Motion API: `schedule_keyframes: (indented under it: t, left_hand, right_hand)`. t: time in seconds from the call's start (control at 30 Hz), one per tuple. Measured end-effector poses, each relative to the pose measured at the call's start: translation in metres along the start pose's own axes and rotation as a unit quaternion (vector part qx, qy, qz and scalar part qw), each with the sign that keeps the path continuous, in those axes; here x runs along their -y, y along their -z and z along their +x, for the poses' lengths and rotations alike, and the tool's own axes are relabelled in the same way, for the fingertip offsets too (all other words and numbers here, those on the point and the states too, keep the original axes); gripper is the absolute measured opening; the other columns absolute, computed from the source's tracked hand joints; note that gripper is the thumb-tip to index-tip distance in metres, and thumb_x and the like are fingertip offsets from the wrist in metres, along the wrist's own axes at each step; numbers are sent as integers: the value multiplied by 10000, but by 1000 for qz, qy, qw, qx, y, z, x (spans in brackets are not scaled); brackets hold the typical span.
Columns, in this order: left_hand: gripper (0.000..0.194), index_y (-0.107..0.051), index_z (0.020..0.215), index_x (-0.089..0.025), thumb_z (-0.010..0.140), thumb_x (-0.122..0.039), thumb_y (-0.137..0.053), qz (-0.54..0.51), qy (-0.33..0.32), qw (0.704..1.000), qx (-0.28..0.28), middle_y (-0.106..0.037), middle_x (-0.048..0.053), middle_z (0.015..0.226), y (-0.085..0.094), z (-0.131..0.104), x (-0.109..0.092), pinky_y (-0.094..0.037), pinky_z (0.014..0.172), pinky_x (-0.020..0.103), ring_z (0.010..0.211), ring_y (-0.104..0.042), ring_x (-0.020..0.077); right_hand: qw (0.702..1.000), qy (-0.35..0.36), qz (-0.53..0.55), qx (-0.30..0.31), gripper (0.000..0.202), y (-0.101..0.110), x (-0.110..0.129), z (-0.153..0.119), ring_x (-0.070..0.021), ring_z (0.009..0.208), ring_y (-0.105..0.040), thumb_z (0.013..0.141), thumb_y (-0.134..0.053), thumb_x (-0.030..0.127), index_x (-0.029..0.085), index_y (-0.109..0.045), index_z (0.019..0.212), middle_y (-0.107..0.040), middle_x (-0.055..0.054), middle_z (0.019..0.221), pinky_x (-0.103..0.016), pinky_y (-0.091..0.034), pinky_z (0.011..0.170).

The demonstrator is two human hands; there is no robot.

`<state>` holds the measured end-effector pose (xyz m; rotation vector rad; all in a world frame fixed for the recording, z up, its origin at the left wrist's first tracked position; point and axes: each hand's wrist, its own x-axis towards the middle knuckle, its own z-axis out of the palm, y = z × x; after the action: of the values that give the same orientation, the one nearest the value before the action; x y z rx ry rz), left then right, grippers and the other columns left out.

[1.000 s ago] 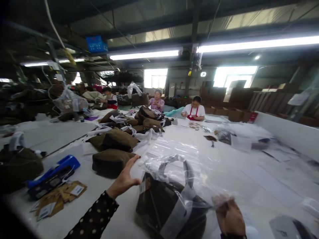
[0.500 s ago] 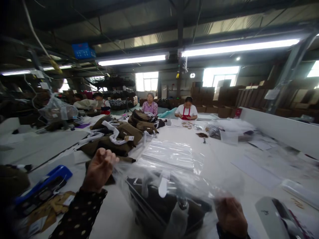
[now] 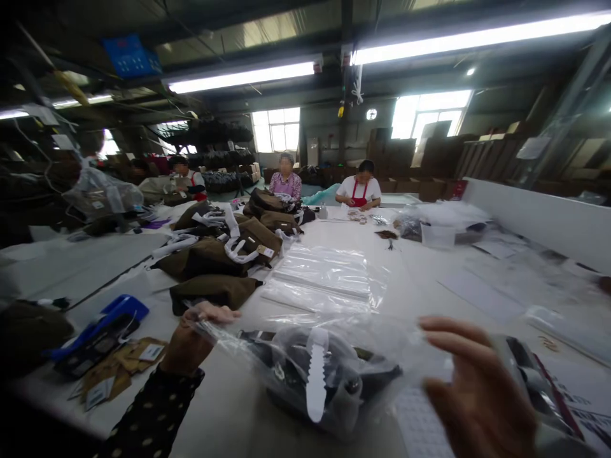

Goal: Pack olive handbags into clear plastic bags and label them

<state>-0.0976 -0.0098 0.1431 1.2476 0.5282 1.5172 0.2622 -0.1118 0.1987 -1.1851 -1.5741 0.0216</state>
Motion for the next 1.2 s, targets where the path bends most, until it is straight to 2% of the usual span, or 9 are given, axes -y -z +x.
schedule_keyframes:
  t: [0.1, 0.17, 0.27, 0.4, 0.5, 0.8, 0.93, 1.1, 1.2]
  left_hand:
    - [213, -650, 632, -238, 639, -434, -735, -15, -12, 1000, -12, -614, -9, 579, -1, -3, 2, -503, 769, 397, 638, -575, 172]
    - [226, -645, 627, -235, 610, -431, -757, -33, -14, 999, -6, -604, -12, 567, -1, -6, 3, -501, 758, 399, 628, -565, 170]
    - [204, -639, 664, -228, 619, -382, -765, -76, -6, 997, 6, -617, -17, 612, 3, -10, 2, -492, 748, 372, 645, -554, 153]
    - [213, -617, 664, -209, 624, -355, -767, -116, -4, 993, 19, -604, -23, 598, 5, -14, 0, -480, 671, 318, 609, -535, 132]
    - [226, -600, 636, -211, 621, -365, -765, -121, 13, 992, 34, -571, -21, 558, 2, -17, -1, -476, 632, 320, 585, -523, 141]
    - [248, -574, 594, -219, 613, -379, -763, -89, -21, 995, 44, -509, -13, 493, 14, -26, 1, -455, 480, 273, 507, -474, 140]
    - [262, -548, 592, -197, 595, -307, -785, -84, -1, 996, -8, -525, -21, 534, 11, -25, -9, -486, 539, 264, 558, -497, 129]
    - [369, -499, 582, -181, 501, -288, -843, -36, 65, 990, -123, -699, 10, 785, 17, -18, -19, -555, 680, 257, 714, -647, 167]
    - [400, -483, 604, -193, 475, -257, -857, -1, 38, 982, -184, -704, -9, 675, 17, -8, -22, -549, 708, 202, 638, -659, 134]
  right_hand:
    - [946, 54, -115, 299, 326, -31, 32, 35, -232, 898, -595, 763, -590, 400, 278, -588, 1065, -640, -48, 983, -363, -474, 784]
    - [887, 48, -173, 426, 329, -58, 39, 54, -219, 793, -616, 727, -612, 461, 244, -653, 971, -680, -31, 846, -332, -468, 713]
    - [830, 52, -201, 517, 273, -84, 36, 68, -175, 665, -609, 691, -634, 477, 248, -692, 829, -676, 4, 717, -270, -426, 608]
    - [809, 82, -167, 558, 310, -87, 29, 64, -145, 642, -584, 620, -687, 505, 233, -687, 769, -662, 6, 720, -238, -394, 581]
    - [798, 97, -198, 561, 257, -88, 29, 55, -162, 636, -589, 668, -634, 450, 199, -670, 715, -654, -28, 694, -240, -376, 545]
    - [805, 192, -391, 402, 289, -99, 24, 41, -177, 589, -601, 841, -365, 82, 131, -617, 972, -663, -98, 755, -260, -346, 486]
    - [817, 197, -378, 388, 260, -97, 16, 41, -198, 671, -624, 845, -449, 135, 159, -604, 1053, -675, -103, 856, -268, -385, 521]
    - [869, 78, -241, 425, 428, -9, -14, 78, -232, 679, -619, 555, -764, 479, 205, -678, 873, -675, -46, 691, -419, -427, 796]
    - [946, -76, -113, 294, 317, 62, -40, 87, -201, 632, -605, 477, -804, 390, 255, -685, 739, -673, -37, 702, -355, -468, 679]
